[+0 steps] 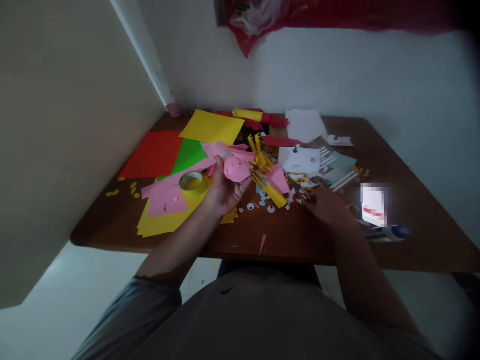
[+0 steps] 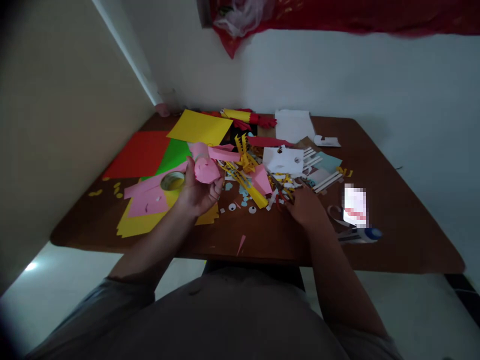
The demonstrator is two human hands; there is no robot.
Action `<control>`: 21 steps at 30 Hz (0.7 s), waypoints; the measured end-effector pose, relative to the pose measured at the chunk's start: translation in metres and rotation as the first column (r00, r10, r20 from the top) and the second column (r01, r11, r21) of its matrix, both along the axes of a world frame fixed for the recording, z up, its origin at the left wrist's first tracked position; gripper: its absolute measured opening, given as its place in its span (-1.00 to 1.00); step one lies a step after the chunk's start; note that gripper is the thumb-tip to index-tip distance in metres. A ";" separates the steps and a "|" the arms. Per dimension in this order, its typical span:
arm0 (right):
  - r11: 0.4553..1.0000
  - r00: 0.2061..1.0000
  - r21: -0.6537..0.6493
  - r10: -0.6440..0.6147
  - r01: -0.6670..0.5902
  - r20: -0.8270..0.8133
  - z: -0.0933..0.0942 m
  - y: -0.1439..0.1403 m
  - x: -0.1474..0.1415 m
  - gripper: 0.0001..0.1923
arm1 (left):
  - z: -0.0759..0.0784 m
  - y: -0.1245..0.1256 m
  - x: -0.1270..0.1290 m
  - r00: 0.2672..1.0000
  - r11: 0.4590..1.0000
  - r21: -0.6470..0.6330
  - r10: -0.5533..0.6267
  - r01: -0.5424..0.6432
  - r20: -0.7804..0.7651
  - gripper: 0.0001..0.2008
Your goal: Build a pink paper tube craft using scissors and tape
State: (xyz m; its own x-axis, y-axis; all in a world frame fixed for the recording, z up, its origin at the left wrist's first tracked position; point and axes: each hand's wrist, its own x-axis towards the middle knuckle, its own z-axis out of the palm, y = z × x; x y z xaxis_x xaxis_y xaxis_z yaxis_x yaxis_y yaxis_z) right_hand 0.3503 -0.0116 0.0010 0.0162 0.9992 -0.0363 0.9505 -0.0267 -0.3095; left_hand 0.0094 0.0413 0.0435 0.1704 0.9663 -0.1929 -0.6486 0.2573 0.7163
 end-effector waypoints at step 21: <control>0.985 0.515 -0.120 -0.166 0.122 -0.841 0.038 -0.011 -0.030 -0.58 | 0.015 -0.001 -0.002 0.955 0.985 -0.165 0.089 -0.042 0.284 -0.66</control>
